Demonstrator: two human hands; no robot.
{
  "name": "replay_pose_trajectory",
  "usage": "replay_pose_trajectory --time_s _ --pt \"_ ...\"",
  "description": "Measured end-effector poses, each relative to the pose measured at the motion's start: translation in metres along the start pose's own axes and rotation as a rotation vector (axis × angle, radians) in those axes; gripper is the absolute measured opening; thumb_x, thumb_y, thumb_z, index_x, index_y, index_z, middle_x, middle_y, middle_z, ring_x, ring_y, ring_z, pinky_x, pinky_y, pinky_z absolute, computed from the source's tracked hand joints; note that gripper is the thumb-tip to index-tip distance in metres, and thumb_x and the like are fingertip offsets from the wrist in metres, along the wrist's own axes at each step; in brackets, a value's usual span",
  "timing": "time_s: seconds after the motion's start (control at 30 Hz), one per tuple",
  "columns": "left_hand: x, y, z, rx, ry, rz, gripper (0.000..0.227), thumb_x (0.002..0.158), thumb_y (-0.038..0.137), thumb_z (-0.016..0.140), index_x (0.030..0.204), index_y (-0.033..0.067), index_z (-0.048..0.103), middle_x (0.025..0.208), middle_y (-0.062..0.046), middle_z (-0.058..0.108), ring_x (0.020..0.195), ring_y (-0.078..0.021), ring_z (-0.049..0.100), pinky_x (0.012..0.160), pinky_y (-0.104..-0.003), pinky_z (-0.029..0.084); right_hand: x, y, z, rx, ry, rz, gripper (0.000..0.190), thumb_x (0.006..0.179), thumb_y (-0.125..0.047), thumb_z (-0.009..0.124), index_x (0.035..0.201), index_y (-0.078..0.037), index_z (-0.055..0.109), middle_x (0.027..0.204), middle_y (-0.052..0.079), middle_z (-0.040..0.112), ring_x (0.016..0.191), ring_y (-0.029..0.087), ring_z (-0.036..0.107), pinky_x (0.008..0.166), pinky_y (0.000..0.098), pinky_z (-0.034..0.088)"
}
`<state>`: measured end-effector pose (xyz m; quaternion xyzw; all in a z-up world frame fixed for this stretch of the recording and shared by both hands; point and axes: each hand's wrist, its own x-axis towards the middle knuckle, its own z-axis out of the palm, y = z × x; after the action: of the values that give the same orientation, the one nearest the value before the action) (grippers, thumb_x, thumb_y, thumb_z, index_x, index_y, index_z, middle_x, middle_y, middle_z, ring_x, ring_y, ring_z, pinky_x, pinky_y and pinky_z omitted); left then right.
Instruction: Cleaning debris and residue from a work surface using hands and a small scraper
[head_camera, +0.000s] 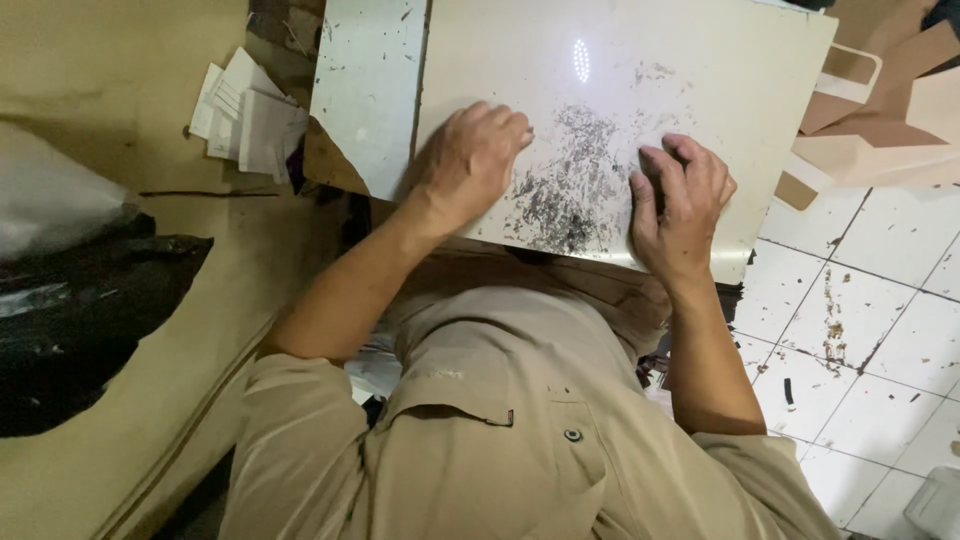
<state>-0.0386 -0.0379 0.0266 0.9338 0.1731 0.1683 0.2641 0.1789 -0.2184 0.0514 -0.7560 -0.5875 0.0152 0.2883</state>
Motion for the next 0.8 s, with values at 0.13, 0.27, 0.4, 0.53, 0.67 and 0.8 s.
replay_pose_trajectory --time_s 0.13,0.27,0.4,0.53,0.67,0.8 --pt "-0.020 0.017 0.021 -0.020 -0.031 0.012 0.021 0.106 0.011 0.046 0.092 0.0105 0.062 0.072 -0.006 0.054 0.068 -0.0311 0.061 0.061 -0.043 0.049 -0.002 0.004 0.002 0.023 0.019 -0.002 0.023 0.110 -0.025 0.064 0.126 -0.008 0.067 0.128 0.013 0.056 0.121 0.035 0.050 0.097 0.0452 0.032" --pt "-0.027 0.010 0.030 0.016 -0.073 -0.010 0.025 0.109 0.014 0.044 0.097 0.0110 0.066 0.073 -0.005 0.056 0.069 -0.0244 0.058 0.065 -0.037 0.048 -0.002 0.006 0.005 0.009 0.017 -0.011 0.023 0.109 -0.024 0.065 0.126 -0.009 0.067 0.128 0.012 0.056 0.121 0.034 0.050 0.097 0.0449 0.032" --pt "-0.007 -0.006 0.033 0.150 0.043 0.025 0.013 0.106 0.019 0.054 0.097 0.0114 0.060 0.075 -0.006 0.054 0.073 -0.0318 0.064 0.063 -0.045 0.052 -0.002 0.002 0.004 -0.029 0.000 -0.016 0.024 0.111 -0.025 0.062 0.127 -0.008 0.066 0.129 0.013 0.057 0.123 0.034 0.050 0.097 0.0443 0.033" --pt "-0.023 0.030 0.032 0.020 -0.053 0.019 0.018 0.107 0.016 0.048 0.098 0.0104 0.063 0.076 -0.006 0.056 0.074 -0.0302 0.064 0.065 -0.043 0.051 -0.009 -0.019 0.000 -0.075 -0.250 -0.052 0.055 0.111 -0.046 0.037 0.143 -0.003 0.051 0.147 0.024 0.044 0.140 0.038 0.033 0.113 0.0508 0.021" --pt "-0.019 0.013 -0.002 0.086 -0.007 -0.049 0.016 0.108 0.017 0.053 0.097 0.0084 0.062 0.078 -0.007 0.056 0.076 -0.0320 0.065 0.065 -0.042 0.052 -0.069 -0.046 0.024 0.018 -0.522 -0.491 0.070 0.103 -0.058 0.030 0.159 -0.017 0.037 0.166 0.015 0.031 0.158 0.034 0.010 0.128 0.0516 0.006" --pt "-0.018 -0.007 -0.001 0.142 0.013 -0.071 0.027 0.112 0.027 0.051 0.092 0.0097 0.056 0.077 -0.007 0.053 0.075 -0.0305 0.063 0.067 -0.041 0.053 -0.053 -0.034 0.005 0.604 -0.516 -0.515 0.046 0.106 -0.032 0.045 0.136 0.000 0.060 0.137 0.025 0.061 0.134 0.038 0.055 0.112 0.0493 0.047"
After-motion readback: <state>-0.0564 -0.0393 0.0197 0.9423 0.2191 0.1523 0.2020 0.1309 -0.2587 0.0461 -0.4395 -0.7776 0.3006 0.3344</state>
